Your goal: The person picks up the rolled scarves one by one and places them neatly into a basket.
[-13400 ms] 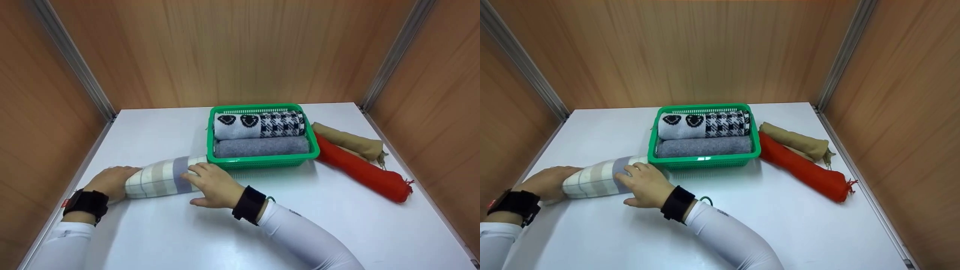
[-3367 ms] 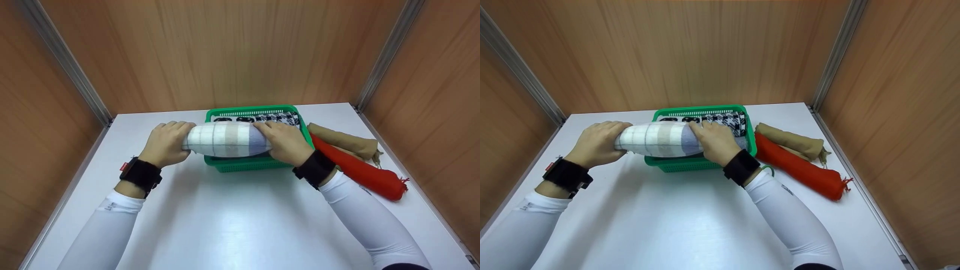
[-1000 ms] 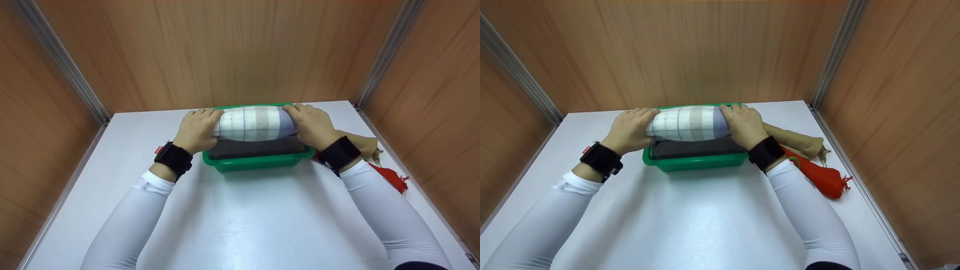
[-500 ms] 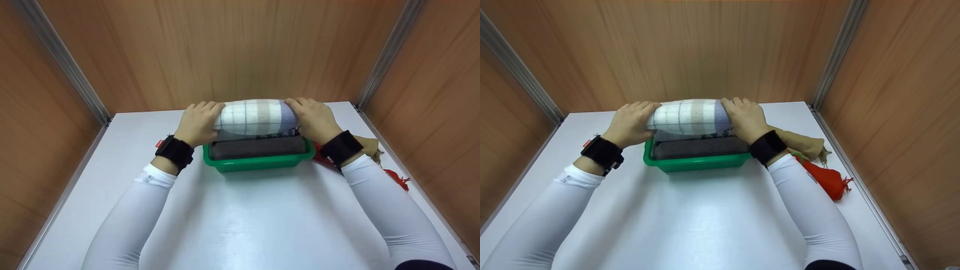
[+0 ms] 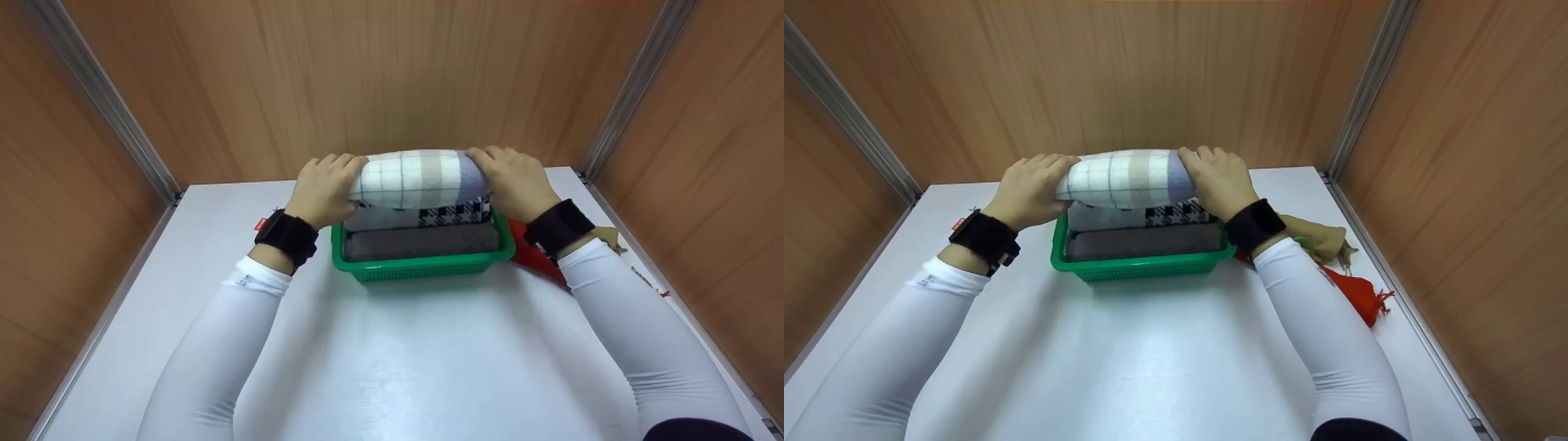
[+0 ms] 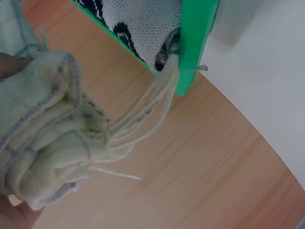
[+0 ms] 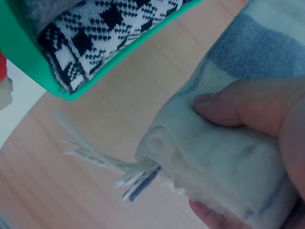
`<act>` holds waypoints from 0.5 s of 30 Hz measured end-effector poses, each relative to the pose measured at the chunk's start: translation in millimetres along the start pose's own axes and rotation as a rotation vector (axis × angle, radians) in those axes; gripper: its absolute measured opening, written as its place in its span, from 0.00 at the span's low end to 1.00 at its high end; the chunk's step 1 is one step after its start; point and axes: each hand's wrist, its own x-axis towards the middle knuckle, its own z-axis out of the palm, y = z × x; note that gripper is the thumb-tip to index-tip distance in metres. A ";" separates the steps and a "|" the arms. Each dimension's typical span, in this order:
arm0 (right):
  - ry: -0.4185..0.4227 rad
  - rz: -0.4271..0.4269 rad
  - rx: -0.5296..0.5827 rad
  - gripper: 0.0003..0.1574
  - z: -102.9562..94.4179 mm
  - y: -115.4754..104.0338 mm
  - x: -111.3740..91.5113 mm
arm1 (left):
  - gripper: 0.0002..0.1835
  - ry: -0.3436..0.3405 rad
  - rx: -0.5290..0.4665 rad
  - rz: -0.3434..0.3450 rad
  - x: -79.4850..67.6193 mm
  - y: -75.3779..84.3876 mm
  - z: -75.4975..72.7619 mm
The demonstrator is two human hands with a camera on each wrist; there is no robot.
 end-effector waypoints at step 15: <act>-0.033 0.000 -0.018 0.49 4.0 8.4 17.3 | 0.35 -0.006 0.025 0.003 12.9 -11.6 4.1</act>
